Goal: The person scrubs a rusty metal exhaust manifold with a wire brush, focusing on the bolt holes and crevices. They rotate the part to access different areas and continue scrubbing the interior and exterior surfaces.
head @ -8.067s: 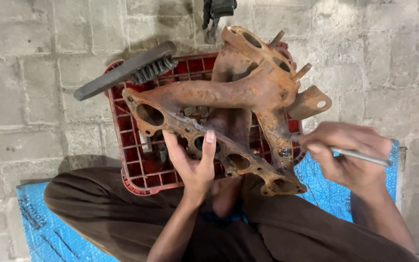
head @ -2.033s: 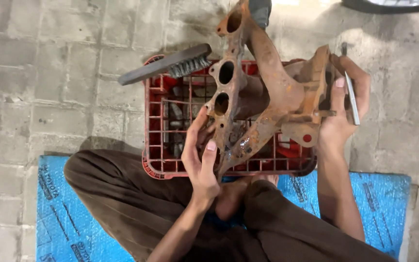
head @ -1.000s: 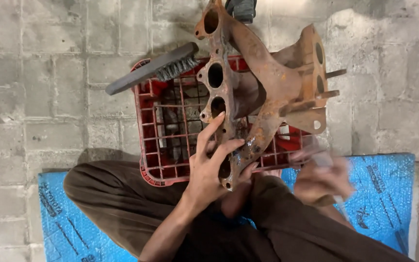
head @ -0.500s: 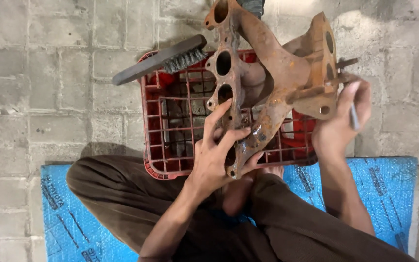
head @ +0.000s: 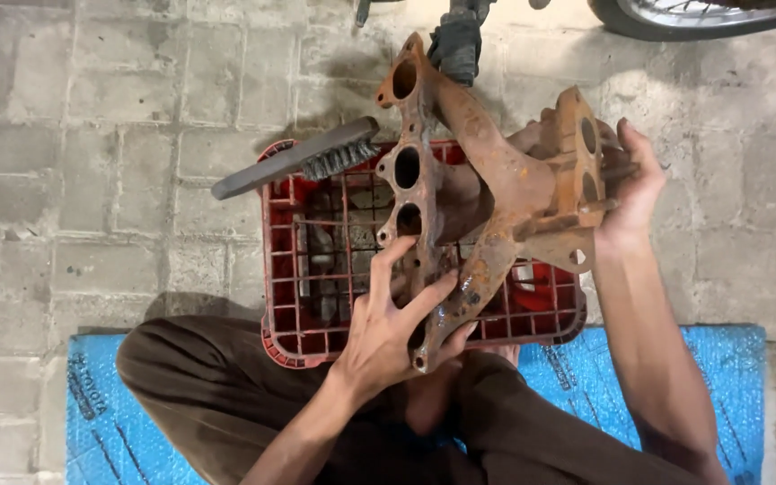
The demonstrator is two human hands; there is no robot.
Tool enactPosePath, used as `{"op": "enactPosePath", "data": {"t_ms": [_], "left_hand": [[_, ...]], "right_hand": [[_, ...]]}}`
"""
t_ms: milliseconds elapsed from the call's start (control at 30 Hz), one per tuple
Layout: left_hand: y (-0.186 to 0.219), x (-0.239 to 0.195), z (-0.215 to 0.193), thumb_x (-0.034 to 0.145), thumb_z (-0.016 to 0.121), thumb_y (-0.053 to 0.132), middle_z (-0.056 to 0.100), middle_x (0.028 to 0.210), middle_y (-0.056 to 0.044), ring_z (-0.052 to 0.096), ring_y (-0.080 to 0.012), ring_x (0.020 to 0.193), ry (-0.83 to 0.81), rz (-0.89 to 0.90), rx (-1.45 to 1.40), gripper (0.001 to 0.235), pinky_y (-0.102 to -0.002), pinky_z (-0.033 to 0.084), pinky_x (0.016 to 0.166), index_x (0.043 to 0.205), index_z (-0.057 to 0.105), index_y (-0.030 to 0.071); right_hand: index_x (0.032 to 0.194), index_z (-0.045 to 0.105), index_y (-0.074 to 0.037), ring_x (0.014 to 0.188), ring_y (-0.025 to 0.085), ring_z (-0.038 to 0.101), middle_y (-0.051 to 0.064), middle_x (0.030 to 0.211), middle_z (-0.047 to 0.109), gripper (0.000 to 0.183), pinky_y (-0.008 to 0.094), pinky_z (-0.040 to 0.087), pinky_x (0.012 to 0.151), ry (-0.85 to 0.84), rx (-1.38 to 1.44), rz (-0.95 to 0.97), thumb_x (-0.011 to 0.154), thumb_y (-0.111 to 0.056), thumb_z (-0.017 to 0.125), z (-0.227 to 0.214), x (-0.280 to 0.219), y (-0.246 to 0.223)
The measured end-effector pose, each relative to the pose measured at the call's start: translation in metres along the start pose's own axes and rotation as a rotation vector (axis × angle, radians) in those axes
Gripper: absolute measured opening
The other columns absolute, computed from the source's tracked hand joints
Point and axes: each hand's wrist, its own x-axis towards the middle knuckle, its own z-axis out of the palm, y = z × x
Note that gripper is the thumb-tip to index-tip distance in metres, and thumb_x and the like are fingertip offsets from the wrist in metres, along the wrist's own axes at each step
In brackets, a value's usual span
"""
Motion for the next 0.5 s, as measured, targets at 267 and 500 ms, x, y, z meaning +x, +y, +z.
{"op": "enactPosePath", "data": {"t_ms": [267, 500], "left_hand": [[-0.008, 0.007, -0.005, 0.095, 0.084, 0.037, 0.03, 0.149, -0.026, 0.067, -0.0442, 0.116, 0.002, 0.105, -0.015, 0.055, -0.041, 0.068, 0.068, 0.14, 0.058, 0.018], [-0.007, 0.039, -0.011, 0.096, 0.08, 0.035, 0.035, 0.144, -0.025, 0.058, -0.0444, 0.129, 0.01, 0.101, 0.0, 0.046, -0.039, 0.064, 0.054, 0.131, 0.061, 0.013]], "right_hand": [[0.096, 0.071, -0.009, 0.079, 0.017, 0.063, 0.002, 0.09, 0.068, 0.022, 0.029, 0.05, 0.072, -0.061, -0.251, -0.183, 0.084, -0.027, 0.067, 0.004, 0.013, 0.003], [0.111, 0.069, -0.01, 0.093, 0.018, 0.067, 0.002, 0.103, 0.07, 0.041, 0.03, 0.055, 0.081, -0.094, -0.426, -0.246, 0.084, -0.041, 0.065, 0.008, 0.024, -0.003]]}}
